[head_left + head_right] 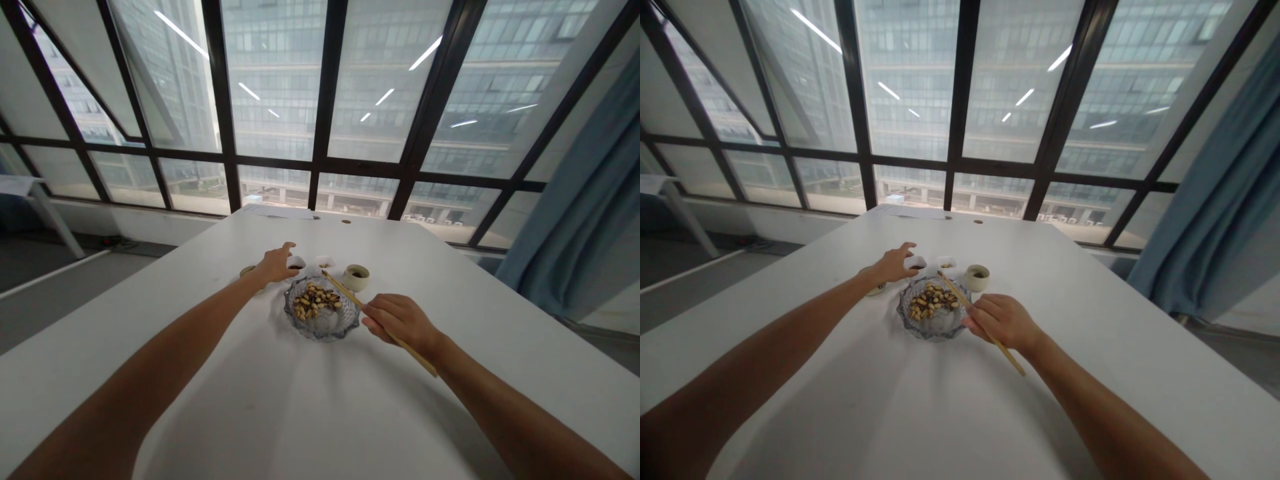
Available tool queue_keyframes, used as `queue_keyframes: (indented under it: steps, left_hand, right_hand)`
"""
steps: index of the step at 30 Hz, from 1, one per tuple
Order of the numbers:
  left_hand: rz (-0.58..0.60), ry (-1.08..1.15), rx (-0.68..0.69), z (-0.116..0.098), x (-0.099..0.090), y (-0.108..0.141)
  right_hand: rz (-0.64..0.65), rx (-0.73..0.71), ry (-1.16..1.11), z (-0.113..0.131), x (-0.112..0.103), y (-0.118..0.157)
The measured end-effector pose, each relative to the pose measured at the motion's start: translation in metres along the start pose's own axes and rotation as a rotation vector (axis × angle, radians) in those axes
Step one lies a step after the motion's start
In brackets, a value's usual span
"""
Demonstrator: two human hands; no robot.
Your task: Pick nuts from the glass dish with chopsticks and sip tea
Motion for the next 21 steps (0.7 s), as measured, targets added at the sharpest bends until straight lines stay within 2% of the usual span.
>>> queue_keyframes:
  steps: [4,6,8,11,13,15,17,21]
  left_hand:
    - [-0.072,0.0,0.169,-0.003,-0.004,0.004]
    - [-0.096,0.017,0.201,-0.004,-0.005,0.006]
    - [-0.117,0.044,0.205,-0.004,-0.007,0.008]
    - [-0.134,0.085,0.175,-0.004,-0.008,0.012]
    - [-0.135,0.109,0.152,-0.003,-0.009,0.014]
    - [-0.124,0.13,0.144,-0.004,-0.008,0.017]
    - [-0.111,0.146,0.149,-0.005,-0.007,0.02]
    - [-0.122,0.157,0.151,-0.005,-0.006,0.025]
  right_hand:
    - [0.004,0.002,-0.018,0.0,0.004,0.002]
    - [0.037,0.068,-0.082,-0.006,0.008,0.006]
    - [0.111,0.221,-0.192,-0.016,0.015,0.012]
    - [0.171,0.547,-0.317,-0.032,0.024,0.021]
    - [0.103,0.759,-0.307,-0.04,0.024,0.025]
    - [0.01,0.902,-0.287,-0.046,0.025,0.024]
    - [-0.037,0.946,-0.31,-0.05,0.034,0.015]
    - [0.016,0.878,-0.44,-0.056,0.07,-0.016]
Point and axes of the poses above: each hand's wrist, its own y-axis away from the middle knuckle, its own x-axis out of the palm, z = x × y, the point moved 6 cm from there along -y, towards the middle knuckle, and after that the axes turned 8 degrees about x, right-handed, at the moved point
